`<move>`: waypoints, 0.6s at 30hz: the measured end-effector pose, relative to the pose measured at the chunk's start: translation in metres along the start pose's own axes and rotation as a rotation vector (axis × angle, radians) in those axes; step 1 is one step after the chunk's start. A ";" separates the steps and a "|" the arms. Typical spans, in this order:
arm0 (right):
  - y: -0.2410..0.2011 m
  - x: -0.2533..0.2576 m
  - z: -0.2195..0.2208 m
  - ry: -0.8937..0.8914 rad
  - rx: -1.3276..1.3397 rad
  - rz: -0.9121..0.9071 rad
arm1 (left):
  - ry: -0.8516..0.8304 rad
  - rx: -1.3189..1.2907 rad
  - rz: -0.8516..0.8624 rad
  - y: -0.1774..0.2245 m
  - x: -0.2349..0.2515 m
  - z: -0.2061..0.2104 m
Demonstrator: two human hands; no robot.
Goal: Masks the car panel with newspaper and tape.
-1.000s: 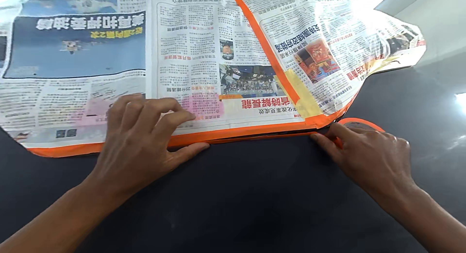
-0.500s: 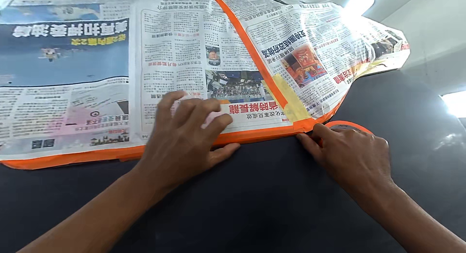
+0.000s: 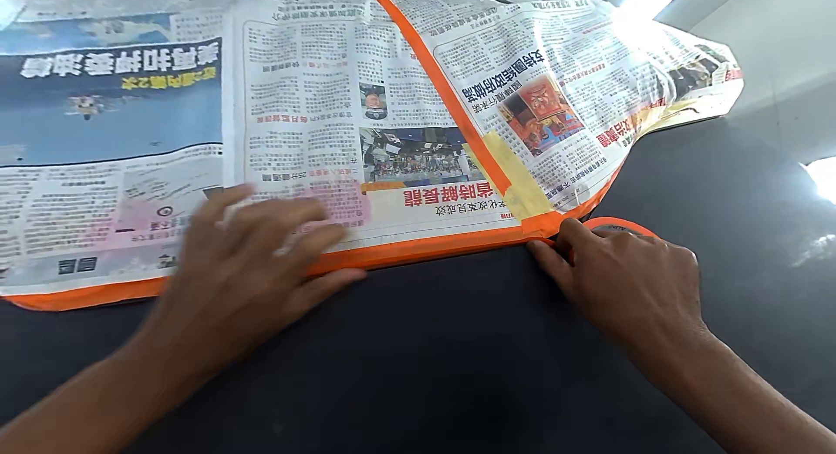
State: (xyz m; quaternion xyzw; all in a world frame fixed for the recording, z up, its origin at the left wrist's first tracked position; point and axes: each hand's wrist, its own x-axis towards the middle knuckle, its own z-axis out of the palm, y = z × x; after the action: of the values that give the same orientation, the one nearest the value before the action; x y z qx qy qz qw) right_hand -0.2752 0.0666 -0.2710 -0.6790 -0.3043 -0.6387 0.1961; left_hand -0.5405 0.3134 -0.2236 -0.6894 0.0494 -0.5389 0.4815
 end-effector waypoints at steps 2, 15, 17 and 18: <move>0.000 -0.001 0.000 -0.004 0.020 -0.001 | -0.066 0.041 -0.083 -0.035 -0.043 -0.020; 0.006 -0.001 0.007 -0.069 0.098 0.000 | -0.129 -0.161 -0.504 -0.026 -0.068 -0.033; 0.005 -0.001 0.005 -0.071 0.092 0.002 | -0.148 -0.151 -0.576 -0.023 -0.056 -0.021; 0.004 -0.001 0.004 -0.066 0.082 0.003 | -0.172 -0.167 -0.648 -0.022 -0.052 -0.019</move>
State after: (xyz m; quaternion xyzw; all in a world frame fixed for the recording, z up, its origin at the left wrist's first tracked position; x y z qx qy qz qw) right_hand -0.2692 0.0664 -0.2717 -0.6916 -0.3356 -0.6026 0.2144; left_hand -0.5868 0.3444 -0.2445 -0.7493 -0.1688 -0.5978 0.2296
